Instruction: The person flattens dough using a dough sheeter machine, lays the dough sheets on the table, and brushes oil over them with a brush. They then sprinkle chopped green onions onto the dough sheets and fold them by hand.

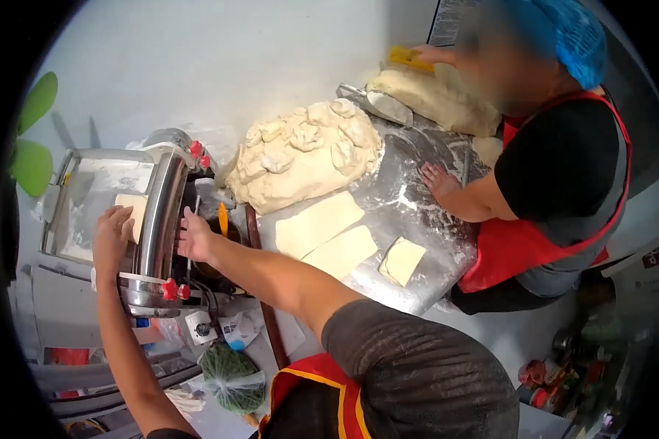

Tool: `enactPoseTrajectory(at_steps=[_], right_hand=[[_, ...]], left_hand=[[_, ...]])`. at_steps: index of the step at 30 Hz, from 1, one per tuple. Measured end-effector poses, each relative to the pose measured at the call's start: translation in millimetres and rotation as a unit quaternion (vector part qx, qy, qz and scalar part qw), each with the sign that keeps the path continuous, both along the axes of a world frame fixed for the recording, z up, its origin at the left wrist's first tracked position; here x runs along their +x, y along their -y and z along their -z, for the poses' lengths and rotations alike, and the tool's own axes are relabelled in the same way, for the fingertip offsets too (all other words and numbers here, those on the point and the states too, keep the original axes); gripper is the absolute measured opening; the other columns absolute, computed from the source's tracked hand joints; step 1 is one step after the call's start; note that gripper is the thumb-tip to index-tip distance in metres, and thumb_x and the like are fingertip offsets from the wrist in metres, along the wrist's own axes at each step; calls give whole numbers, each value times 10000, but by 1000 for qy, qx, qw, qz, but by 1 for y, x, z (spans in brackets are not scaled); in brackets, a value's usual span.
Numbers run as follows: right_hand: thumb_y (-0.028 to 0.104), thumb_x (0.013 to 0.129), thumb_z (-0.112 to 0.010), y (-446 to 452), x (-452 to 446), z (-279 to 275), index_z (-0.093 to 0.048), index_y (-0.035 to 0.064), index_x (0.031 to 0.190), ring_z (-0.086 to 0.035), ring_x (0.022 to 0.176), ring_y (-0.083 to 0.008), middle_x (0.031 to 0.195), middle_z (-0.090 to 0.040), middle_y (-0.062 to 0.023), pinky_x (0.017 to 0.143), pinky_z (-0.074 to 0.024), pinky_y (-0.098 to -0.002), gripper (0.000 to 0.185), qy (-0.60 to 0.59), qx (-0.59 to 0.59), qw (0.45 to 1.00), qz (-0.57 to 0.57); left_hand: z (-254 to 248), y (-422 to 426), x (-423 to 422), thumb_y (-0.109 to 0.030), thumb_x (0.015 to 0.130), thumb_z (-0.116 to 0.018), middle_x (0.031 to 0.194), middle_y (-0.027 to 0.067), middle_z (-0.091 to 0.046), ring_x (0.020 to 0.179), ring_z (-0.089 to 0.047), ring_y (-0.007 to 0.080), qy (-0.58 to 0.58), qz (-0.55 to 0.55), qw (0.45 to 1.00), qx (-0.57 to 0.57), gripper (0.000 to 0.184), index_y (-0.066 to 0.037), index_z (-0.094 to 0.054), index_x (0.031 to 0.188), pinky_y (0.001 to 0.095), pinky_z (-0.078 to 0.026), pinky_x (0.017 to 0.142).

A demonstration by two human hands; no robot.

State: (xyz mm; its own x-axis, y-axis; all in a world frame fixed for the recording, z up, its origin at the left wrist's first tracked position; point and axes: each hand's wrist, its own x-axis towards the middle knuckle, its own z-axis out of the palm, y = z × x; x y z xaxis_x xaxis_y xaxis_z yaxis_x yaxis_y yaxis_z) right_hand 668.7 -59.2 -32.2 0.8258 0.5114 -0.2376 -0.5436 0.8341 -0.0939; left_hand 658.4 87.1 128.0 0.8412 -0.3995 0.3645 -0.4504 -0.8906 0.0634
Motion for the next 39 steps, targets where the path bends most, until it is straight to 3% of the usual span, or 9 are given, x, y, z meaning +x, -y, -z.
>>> enactPoseTrajectory(at_steps=[2,5,8,12,15,19,25,35,39], right_hand=[[497,931,-320,-3,2,8,-273,66,1353,-411,1196,-294,1316,-397,-176,1016,-313,-427,605,-1,-6,1000,5],[475,927,-383,-5,1,18,-428,69,1239,-490,1079,-265,1228,-489,-119,920,-405,-419,514,2,-30,999,33],[481,916,-416,-6,-4,23,-469,77,1208,-531,1038,-249,1191,-531,-98,892,-432,-403,501,22,-35,997,61],[475,907,-443,-4,-8,11,-527,94,1168,-577,1016,-216,1127,-591,-70,873,-462,-397,470,19,42,996,81],[436,915,-451,-7,-3,11,-514,87,1185,-570,1027,-245,1134,-584,-88,885,-457,-424,446,69,110,989,77],[300,918,-483,-9,2,14,-469,124,1231,-538,1083,-262,1169,-561,-88,934,-416,-470,359,36,111,991,69],[200,936,-434,2,-7,20,-445,69,1244,-521,1104,-300,1216,-518,-128,929,-417,-506,334,49,109,992,38],[-11,825,-484,13,-11,52,-460,-10,1215,-553,1046,-334,1139,-560,-175,911,-437,-488,392,80,-21,990,113],[-11,791,-529,21,-20,69,-488,-18,1183,-565,1039,-310,1132,-574,-162,929,-429,-460,394,156,60,977,133]], left_hand=[[-2,4,-3,-131,804,-595,1112,90,-572,1032,-518,282,-8,-14,1000,-4,233,-86,-635,1029,366,-424,864],[-3,6,-4,-121,796,-596,1098,86,-573,1030,-518,278,-19,-9,1000,4,239,-84,-635,1028,366,-425,859],[-2,3,-1,-113,793,-590,1089,86,-572,1028,-517,276,-26,9,1000,11,242,-81,-634,1029,365,-424,858],[-6,10,-6,-98,794,-578,1073,88,-574,1026,-517,277,-28,25,999,11,238,-74,-634,1024,362,-422,856],[-4,8,-5,-103,805,-573,1123,99,-554,1048,-516,288,-30,23,999,-10,259,-93,-618,1060,362,-417,881],[-1,4,0,-119,809,-582,1180,107,-535,1071,-514,290,-40,-2,999,2,288,-112,-607,1095,365,-412,903],[1,0,2,-140,814,-586,1178,104,-546,1073,-515,290,-43,11,999,26,273,-118,-624,1084,360,-412,905],[1,4,-1,-139,843,-551,1135,85,-577,1040,-526,280,-53,18,998,1,255,-138,-628,1086,358,-423,883],[-4,8,-9,-126,838,-547,1117,77,-588,1026,-529,279,-49,21,998,12,260,-140,-629,1085,357,-425,878]])
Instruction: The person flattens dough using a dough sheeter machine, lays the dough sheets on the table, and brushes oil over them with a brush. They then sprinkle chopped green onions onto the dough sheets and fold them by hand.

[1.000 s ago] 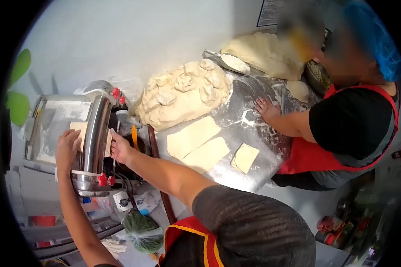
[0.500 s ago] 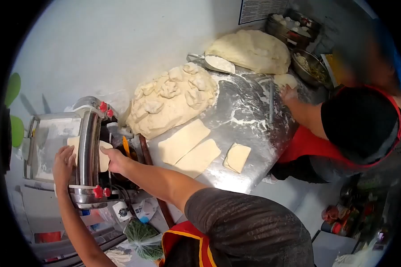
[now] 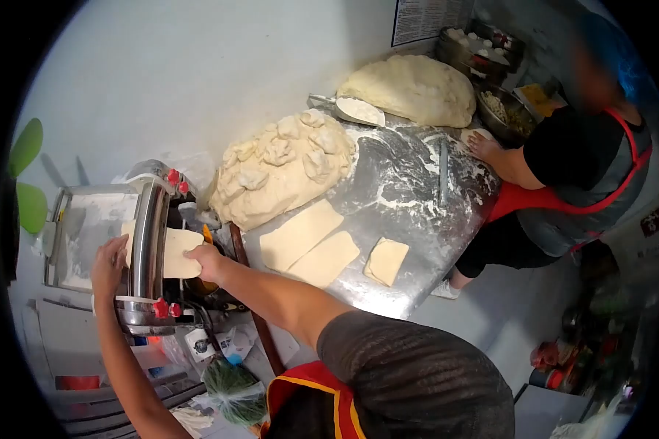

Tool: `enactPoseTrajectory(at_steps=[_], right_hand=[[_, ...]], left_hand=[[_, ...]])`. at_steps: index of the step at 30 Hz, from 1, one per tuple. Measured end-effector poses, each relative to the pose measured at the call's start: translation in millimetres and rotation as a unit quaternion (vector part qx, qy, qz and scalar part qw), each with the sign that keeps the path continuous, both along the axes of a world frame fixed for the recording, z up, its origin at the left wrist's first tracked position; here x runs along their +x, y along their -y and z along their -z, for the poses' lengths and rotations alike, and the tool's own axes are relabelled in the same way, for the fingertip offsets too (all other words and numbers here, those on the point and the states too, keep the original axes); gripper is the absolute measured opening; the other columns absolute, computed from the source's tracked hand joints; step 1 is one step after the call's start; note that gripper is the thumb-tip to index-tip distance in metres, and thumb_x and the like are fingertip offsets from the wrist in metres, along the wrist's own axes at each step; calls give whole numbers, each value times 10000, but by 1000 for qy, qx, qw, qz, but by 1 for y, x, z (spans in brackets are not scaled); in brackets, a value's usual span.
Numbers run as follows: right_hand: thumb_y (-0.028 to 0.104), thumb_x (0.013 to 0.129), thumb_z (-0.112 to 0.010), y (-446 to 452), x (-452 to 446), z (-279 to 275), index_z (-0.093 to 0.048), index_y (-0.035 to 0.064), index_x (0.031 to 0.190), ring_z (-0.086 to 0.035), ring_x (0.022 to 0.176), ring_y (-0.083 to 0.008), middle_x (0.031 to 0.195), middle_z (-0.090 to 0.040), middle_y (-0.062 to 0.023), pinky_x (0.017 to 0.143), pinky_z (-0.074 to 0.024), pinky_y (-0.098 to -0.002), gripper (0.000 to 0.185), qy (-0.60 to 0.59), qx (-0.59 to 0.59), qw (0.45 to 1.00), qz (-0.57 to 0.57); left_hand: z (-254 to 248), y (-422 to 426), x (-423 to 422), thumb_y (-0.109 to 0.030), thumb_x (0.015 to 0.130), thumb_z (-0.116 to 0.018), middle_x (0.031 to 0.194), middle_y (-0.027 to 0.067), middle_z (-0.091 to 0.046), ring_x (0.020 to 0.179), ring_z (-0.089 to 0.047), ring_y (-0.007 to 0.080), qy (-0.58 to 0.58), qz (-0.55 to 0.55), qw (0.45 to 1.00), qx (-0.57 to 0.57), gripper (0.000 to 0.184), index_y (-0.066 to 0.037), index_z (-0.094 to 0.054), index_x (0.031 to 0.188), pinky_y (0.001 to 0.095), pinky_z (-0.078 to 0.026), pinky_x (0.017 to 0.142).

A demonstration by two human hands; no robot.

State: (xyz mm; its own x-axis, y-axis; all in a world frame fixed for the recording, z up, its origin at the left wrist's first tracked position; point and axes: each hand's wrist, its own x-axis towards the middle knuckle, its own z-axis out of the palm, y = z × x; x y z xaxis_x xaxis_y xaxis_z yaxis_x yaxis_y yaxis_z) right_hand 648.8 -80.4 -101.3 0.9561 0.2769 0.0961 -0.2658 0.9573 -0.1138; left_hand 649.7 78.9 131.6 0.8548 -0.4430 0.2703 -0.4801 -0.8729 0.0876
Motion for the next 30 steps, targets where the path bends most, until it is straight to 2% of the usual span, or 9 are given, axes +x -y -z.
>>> enactPoseTrajectory(at_steps=[10,17,18,19,21,23,25,28,30], right_hand=[[-22,807,-542,33,-37,-23,-497,-33,1159,-584,988,-305,1105,-572,-174,889,-463,-445,355,-110,-113,986,47],[-60,786,-540,48,-32,-10,-488,-28,1129,-603,891,-327,1028,-574,-185,781,-508,-468,348,-126,-136,981,52],[-61,785,-539,50,-31,-8,-484,-29,1128,-602,893,-327,1032,-573,-184,782,-507,-472,349,-131,-138,980,52],[-62,784,-539,52,-31,-7,-481,-29,1127,-602,896,-327,1036,-572,-184,783,-506,-475,349,-137,-139,979,54],[-73,776,-539,58,-33,-7,-477,-23,1126,-600,898,-328,1042,-569,-185,795,-500,-481,359,-143,-147,978,45],[-75,774,-539,66,-36,-14,-479,-21,1134,-599,896,-330,1057,-566,-191,800,-499,-477,369,-157,-167,973,33],[-76,774,-539,75,-49,-32,-484,-20,1143,-600,888,-324,1053,-571,-192,784,-501,-476,378,-158,-150,975,34],[-67,763,-548,80,-47,-28,-491,-29,1151,-602,880,-308,1039,-584,-182,762,-504,-464,394,-155,-180,970,52],[-48,753,-558,85,-41,-12,-502,-40,1143,-604,875,-294,1022,-594,-169,760,-503,-442,394,-129,-205,968,62]], left_hand=[[5,-9,8,-138,834,-552,1101,92,-598,1023,-531,278,-41,16,999,-7,272,-143,-623,1097,358,-423,876],[0,0,-5,-142,849,-562,1176,144,-538,1101,-464,339,210,17,974,-80,332,-101,-552,1178,388,-368,944],[-8,15,-21,-171,860,-562,1122,134,-574,1054,-516,289,231,40,965,-119,312,-79,-562,1159,363,-393,915],[-16,32,-44,-182,868,-558,1101,116,-586,1026,-530,257,72,31,973,-217,307,-67,-564,1153,348,-405,897],[-22,62,-93,-206,884,-549,1059,79,-610,970,-557,194,-246,13,888,-387,305,-45,-569,1141,317,-427,860],[4,74,-115,-232,899,-538,1011,45,-616,903,-557,126,-378,162,873,-262,321,-10,-569,1128,277,-444,813],[52,91,-127,-214,900,-532,1016,48,-614,906,-561,123,-523,216,797,-211,322,-1,-562,1139,266,-451,808],[152,90,-106,-199,911,-492,1053,76,-606,933,-577,153,-567,104,770,-274,339,1,-532,1181,286,-471,813],[182,95,-84,-209,915,-464,1141,105,-571,1026,-552,198,-564,-38,634,-527,376,0,-486,1227,323,-455,877]])
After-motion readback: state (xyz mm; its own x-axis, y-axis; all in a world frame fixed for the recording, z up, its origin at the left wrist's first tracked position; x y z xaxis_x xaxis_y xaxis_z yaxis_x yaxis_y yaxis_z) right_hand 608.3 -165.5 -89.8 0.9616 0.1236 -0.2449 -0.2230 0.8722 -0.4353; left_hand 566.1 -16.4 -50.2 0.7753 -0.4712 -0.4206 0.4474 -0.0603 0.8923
